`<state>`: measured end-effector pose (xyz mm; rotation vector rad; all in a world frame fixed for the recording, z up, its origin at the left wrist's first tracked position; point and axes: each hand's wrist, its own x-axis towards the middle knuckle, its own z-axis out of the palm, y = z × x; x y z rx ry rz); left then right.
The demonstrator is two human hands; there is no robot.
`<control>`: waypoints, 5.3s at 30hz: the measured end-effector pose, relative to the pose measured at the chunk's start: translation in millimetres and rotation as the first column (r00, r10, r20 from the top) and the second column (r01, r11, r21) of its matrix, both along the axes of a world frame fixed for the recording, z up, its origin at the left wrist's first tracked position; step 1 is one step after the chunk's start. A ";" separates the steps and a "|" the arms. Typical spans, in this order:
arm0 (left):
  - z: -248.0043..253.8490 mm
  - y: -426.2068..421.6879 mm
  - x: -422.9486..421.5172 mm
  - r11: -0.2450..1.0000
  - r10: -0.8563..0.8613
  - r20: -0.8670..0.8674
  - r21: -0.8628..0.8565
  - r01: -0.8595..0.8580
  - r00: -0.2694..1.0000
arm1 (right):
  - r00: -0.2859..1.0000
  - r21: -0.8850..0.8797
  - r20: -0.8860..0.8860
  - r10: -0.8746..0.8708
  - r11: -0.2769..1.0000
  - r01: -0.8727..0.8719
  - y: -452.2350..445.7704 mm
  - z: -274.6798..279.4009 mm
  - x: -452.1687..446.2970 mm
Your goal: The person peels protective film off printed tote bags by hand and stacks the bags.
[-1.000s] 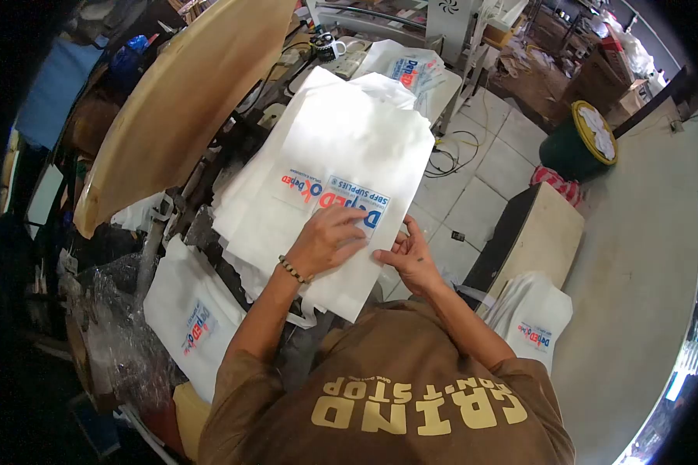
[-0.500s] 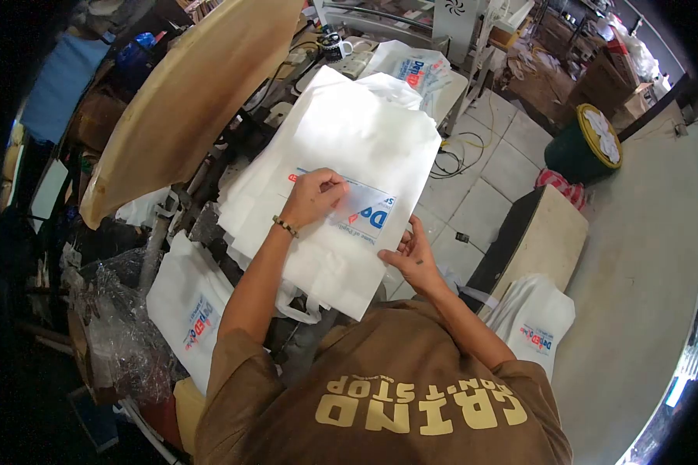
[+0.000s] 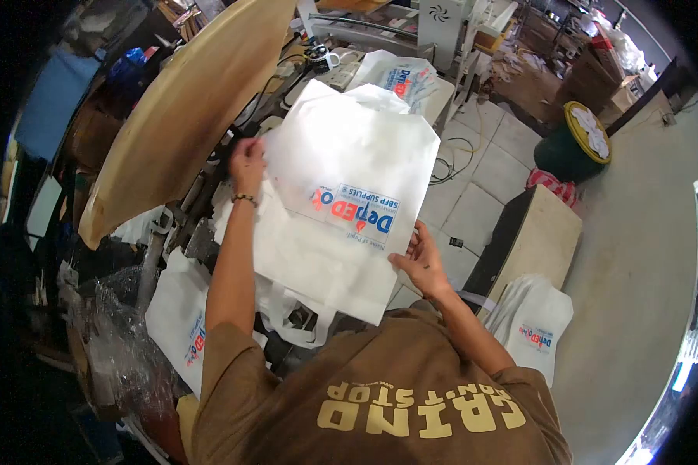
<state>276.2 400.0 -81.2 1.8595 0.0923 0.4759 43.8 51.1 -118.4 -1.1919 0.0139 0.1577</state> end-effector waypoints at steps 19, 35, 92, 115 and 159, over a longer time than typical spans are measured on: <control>-7.5 174.9 79.4 0.974 -0.138 -0.041 0.174 0.143 0.990 | 0.672 -0.531 -0.081 -0.736 0.602 0.596 -229.8 -68.7 -64.3; -51.1 259.8 214.9 0.604 -0.048 -0.041 0.794 0.062 0.998 | 0.554 -0.985 0.044 -0.831 0.057 0.163 -270.5 -395.3 -153.1; -82.8 139.3 20.5 0.560 0.152 -0.298 0.812 0.166 0.942 | 0.993 -0.454 -0.116 -0.019 0.890 -0.036 87.7 -249.6 229.5; -65.9 126.8 92.2 0.483 -0.603 -0.120 0.732 0.480 0.789 | 0.999 0.125 -0.042 -0.003 0.992 0.008 277.3 -96.1 272.8; -59.8 145.1 177.0 0.734 -0.461 -0.226 0.446 0.512 0.858 | 1.000 -0.018 0.021 0.020 1.000 -0.020 280.8 -95.6 269.3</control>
